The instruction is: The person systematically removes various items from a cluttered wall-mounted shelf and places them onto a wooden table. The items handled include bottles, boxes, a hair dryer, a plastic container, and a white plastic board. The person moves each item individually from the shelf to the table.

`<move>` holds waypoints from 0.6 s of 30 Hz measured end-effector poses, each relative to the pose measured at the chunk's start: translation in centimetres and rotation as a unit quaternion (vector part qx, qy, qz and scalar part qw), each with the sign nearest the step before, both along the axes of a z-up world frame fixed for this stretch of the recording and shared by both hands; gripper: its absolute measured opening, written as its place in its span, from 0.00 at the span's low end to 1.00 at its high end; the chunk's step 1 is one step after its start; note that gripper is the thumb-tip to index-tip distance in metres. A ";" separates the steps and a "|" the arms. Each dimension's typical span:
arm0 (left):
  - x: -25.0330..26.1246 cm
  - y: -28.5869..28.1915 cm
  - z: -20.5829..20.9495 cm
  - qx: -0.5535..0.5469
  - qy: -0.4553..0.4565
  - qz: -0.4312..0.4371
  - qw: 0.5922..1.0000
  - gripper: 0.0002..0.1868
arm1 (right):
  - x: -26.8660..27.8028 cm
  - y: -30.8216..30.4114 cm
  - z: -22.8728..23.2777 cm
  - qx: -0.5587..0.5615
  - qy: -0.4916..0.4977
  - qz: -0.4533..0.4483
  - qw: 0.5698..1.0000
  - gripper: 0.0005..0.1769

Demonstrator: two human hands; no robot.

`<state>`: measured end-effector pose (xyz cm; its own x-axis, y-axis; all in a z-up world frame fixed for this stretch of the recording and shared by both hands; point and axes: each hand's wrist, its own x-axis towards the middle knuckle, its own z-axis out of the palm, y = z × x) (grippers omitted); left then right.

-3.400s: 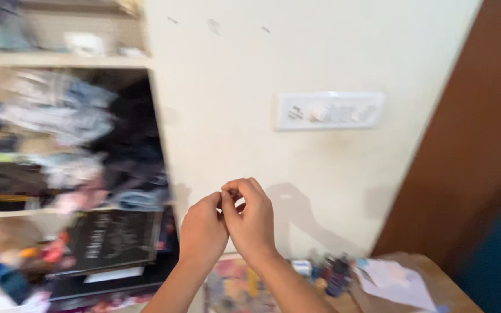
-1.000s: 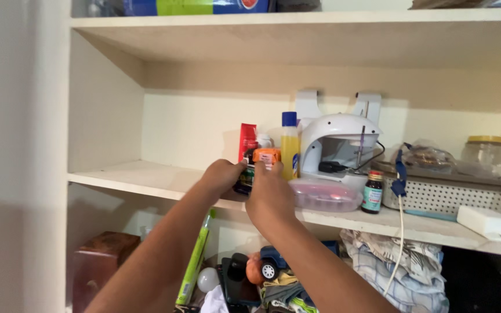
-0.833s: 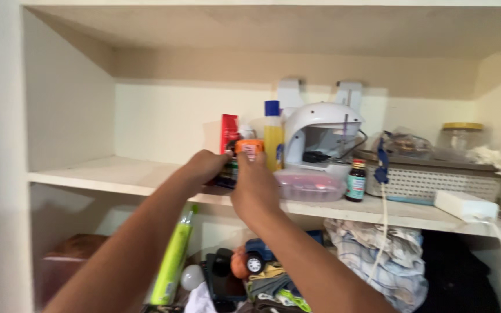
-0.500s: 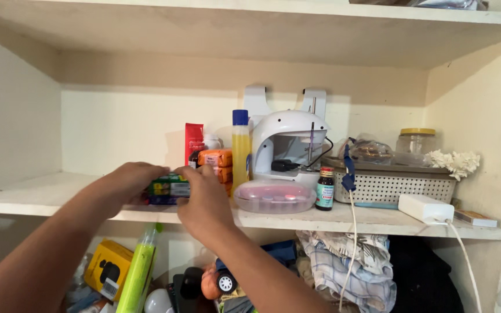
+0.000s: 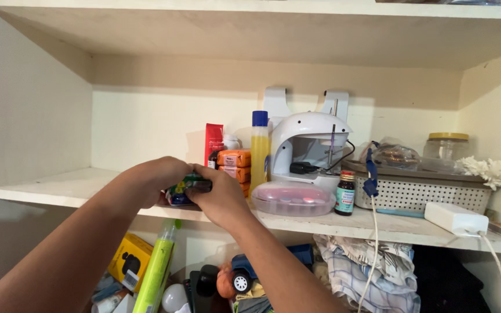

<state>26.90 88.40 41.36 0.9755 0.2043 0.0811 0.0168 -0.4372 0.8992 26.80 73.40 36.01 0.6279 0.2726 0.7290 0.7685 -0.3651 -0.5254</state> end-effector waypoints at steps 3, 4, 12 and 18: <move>-0.5 0.3 0.4 -0.055 -0.011 -0.011 0.998 0.19 | -0.1 -0.3 0.2 0.008 0.012 0.016 1.000 0.34; -0.5 0.5 0.5 -0.074 -0.017 -0.019 0.997 0.18 | -0.1 -0.4 0.3 -0.001 0.002 0.011 1.000 0.34; -0.9 2.1 -1.5 -0.262 -0.058 -0.011 0.963 0.16 | 0.7 -0.8 0.4 0.027 0.077 0.088 0.993 0.35; -1.1 0.5 -1.5 -0.328 -0.098 -0.004 0.940 0.15 | 2.9 -0.8 0.3 0.059 0.144 0.177 0.972 0.30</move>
